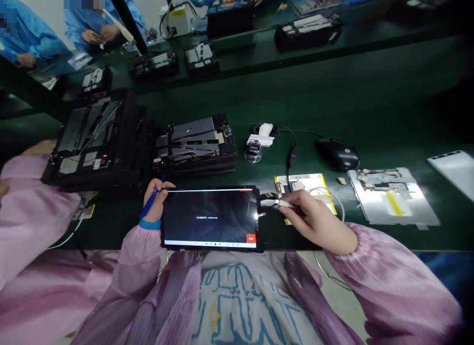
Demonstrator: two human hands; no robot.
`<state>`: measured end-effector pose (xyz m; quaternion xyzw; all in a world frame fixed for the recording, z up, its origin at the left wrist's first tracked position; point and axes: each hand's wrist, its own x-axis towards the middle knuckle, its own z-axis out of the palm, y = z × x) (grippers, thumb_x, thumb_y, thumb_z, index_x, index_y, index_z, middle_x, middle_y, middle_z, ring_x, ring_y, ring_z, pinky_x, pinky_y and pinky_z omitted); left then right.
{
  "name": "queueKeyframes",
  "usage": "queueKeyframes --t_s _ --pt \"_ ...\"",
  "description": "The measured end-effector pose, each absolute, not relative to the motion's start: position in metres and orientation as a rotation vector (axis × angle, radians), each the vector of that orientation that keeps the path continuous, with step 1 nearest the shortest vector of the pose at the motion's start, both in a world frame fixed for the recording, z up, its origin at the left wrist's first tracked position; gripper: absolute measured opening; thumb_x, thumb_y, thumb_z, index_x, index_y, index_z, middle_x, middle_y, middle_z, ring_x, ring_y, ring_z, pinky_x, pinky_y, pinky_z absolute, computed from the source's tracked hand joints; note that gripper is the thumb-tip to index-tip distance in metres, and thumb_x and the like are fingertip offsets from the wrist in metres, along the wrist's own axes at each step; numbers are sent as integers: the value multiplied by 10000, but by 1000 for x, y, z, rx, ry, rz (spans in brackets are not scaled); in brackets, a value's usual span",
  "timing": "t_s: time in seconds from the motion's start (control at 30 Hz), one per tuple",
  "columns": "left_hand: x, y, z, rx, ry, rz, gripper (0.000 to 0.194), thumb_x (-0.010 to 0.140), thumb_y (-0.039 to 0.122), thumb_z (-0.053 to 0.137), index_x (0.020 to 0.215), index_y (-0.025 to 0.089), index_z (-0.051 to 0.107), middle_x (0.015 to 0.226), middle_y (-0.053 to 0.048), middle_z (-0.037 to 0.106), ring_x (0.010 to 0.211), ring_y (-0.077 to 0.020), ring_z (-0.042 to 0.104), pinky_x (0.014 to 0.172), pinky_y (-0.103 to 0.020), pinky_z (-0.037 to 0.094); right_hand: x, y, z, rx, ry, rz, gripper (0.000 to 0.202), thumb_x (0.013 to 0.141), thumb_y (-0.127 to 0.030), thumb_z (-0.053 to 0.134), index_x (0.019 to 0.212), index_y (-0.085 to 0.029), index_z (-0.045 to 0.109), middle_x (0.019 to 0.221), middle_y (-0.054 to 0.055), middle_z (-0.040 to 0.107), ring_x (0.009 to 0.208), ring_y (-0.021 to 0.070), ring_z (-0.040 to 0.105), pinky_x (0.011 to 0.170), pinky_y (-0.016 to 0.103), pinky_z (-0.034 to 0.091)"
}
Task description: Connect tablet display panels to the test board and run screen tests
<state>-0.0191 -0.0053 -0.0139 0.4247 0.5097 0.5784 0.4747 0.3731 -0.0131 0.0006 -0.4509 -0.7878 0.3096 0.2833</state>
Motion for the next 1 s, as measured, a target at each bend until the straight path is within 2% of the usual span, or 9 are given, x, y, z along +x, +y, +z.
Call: queueKeyframes --t_s 0.2,0.37,0.7,0.9,1.0 --pt "-21 -4 -16 1079 1285 1413 529 622 471 812 747 212 367 774 -12 669 613 -140 590 566 -246 436 368 -12 3 -1343 -2054 1161 332 931 -486 413 794 -215 546 707 40 624 630 164 576 595 289 446" --pt "-21 -2 -16 1086 1291 1422 535 621 470 811 750 212 360 771 -6 664 613 -138 591 575 -245 441 353 -18 -12 -1409 -2058 1385 418 930 -483 340 640 -211 468 581 13 527 564 145 502 557 284 392" --pt "-17 -1 -11 1061 1314 1423 562 585 468 826 737 205 353 740 9 661 569 -123 590 555 -230 447 348 -15 -21 -1366 -2039 1506 390 912 -482 348 676 -206 490 680 35 567 667 173 545 662 307 400" --pt "-19 -1 -13 1077 1329 1420 566 588 483 821 735 208 348 745 5 659 576 -125 586 550 -233 439 354 -15 -16 -1320 -2036 1499 418 909 -507 386 652 -201 506 643 19 539 632 156 517 632 300 385" --pt "-20 -1 -14 1086 1338 1416 560 589 485 819 732 205 355 737 7 657 568 -119 576 548 -229 432 365 -11 -13 -1340 -1778 1464 376 891 -542 454 769 -202 554 641 -4 510 577 134 483 570 280 389"
